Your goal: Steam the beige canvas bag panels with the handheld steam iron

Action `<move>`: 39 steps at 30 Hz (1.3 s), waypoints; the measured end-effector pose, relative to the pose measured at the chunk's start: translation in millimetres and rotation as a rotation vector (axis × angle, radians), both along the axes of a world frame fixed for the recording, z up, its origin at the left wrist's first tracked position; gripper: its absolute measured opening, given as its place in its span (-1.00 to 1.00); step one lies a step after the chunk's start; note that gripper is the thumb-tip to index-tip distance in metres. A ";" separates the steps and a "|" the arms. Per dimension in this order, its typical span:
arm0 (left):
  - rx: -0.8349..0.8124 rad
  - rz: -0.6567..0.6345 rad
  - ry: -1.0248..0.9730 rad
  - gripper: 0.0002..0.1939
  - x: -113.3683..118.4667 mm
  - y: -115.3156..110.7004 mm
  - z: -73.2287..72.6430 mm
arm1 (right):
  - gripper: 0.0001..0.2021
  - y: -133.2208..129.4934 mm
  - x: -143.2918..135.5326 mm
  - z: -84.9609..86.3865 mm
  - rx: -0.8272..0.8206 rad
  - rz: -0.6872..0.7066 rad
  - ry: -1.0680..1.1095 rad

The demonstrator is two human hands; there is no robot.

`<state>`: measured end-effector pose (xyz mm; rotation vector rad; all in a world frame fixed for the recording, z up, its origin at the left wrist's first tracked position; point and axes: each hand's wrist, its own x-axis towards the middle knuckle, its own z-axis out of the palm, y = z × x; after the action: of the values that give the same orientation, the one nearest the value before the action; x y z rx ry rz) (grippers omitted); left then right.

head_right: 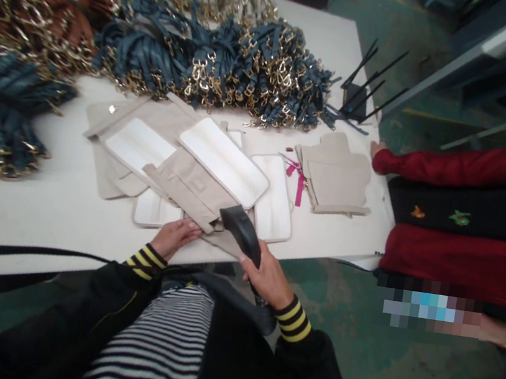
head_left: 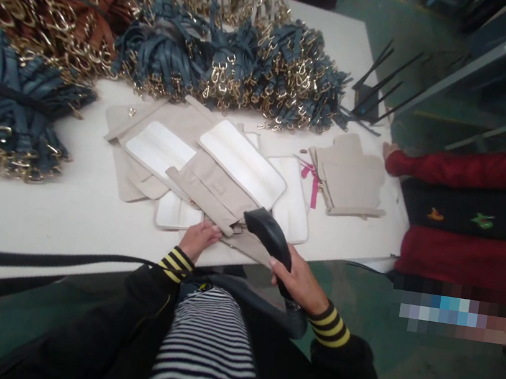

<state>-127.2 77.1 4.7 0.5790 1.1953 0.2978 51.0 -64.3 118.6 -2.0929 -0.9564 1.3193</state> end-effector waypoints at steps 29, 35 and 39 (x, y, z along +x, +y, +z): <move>0.053 -0.143 -0.013 -0.80 -13.1 -12.1 -0.1 | -0.77 -4.2 3.5 -4.2 0.066 -0.149 0.047; 0.846 -0.593 0.149 -0.95 -20.8 33.4 23.0 | -0.70 -16.0 24.8 -20.8 0.077 -0.335 0.114; 1.485 -0.832 0.408 -0.62 6.4 123.0 26.4 | -0.66 -17.7 27.0 -26.5 0.077 -0.337 0.100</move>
<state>-120.8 200.2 31.0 2.4295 0.8228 0.3132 77.9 -82.0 92.2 -2.0017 -0.5716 1.1793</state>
